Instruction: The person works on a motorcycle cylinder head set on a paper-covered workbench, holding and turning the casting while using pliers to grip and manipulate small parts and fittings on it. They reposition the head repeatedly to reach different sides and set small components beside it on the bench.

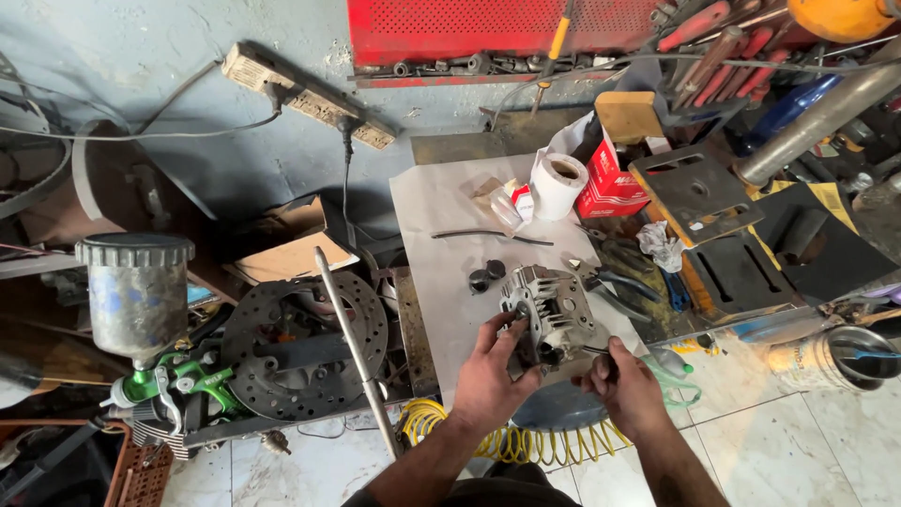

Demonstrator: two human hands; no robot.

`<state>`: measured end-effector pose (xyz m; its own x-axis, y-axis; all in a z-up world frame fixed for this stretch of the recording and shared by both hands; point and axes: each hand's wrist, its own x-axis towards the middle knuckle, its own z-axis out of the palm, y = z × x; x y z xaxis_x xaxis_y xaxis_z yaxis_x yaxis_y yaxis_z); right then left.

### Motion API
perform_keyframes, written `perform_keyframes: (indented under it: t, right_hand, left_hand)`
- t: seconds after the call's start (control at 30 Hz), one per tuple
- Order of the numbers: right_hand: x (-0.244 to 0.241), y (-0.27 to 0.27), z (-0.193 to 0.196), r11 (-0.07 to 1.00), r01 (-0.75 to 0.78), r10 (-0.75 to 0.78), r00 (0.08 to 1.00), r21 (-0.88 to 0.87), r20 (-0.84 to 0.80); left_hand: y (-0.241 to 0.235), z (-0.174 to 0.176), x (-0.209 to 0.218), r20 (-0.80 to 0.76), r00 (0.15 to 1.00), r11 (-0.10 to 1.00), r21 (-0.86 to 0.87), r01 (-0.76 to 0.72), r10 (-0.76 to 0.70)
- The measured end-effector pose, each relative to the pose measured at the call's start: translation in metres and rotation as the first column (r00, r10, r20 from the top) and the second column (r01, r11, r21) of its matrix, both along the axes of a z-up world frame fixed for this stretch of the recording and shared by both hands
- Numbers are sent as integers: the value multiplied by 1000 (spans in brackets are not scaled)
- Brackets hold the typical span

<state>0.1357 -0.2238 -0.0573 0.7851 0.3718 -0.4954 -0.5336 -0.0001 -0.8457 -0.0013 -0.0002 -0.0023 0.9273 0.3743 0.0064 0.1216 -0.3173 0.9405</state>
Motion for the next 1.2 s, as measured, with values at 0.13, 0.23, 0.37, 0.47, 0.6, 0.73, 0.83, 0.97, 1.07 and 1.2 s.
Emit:
perform_keyframes:
  t: [0.13, 0.23, 0.37, 0.47, 0.6, 0.73, 0.83, 0.97, 1.07, 1.2]
  right_hand:
    - [3, -13, -13, 996, -77, 76, 997, 47, 17]
    - [-2, -15, -17, 992, -34, 36, 999, 123, -14]
    - [-14, 3, 11, 999, -26, 26, 1000, 30, -14]
    - [-6, -12, -25, 999, 34, -34, 999, -14, -37]
    - [15, -58, -105, 969, -89, 74, 994, 231, 74]
    - [-22, -3, -4, 997, 32, -33, 999, 68, 14]
    - [-28, 20, 30, 991, 117, -120, 992, -70, -39]
    - [2, -36, -57, 985, -84, 75, 995, 153, 65]
    - [2, -39, -55, 935, -101, 74, 993, 340, 93]
    - [-23, 10, 16, 999, 10, -10, 1000, 48, -2]
  left_hand:
    - [1, 4, 1, -27, 1000, 1000, 16, 4, -4]
    - [0, 1, 0, -23, 1000, 1000, 7, -1, 1]
    - [-1, 0, 0, 14, 1000, 1000, 3, -15, 15]
    - [1, -1, 0, -28, 1000, 1000, 18, -6, 7]
    - [0, -5, 2, -28, 1000, 1000, 20, 5, -5]
    - [1, -5, 2, -36, 999, 1000, 16, 4, -3]
    - [0, -5, 0, -24, 1000, 1000, 25, 10, -10]
    - [0, -2, 1, -28, 1000, 1000, 9, -10, 11]
    - [0, -5, 2, -31, 999, 1000, 27, 8, -7]
    - [1, -3, -2, -25, 1000, 1000, 9, -12, 13]
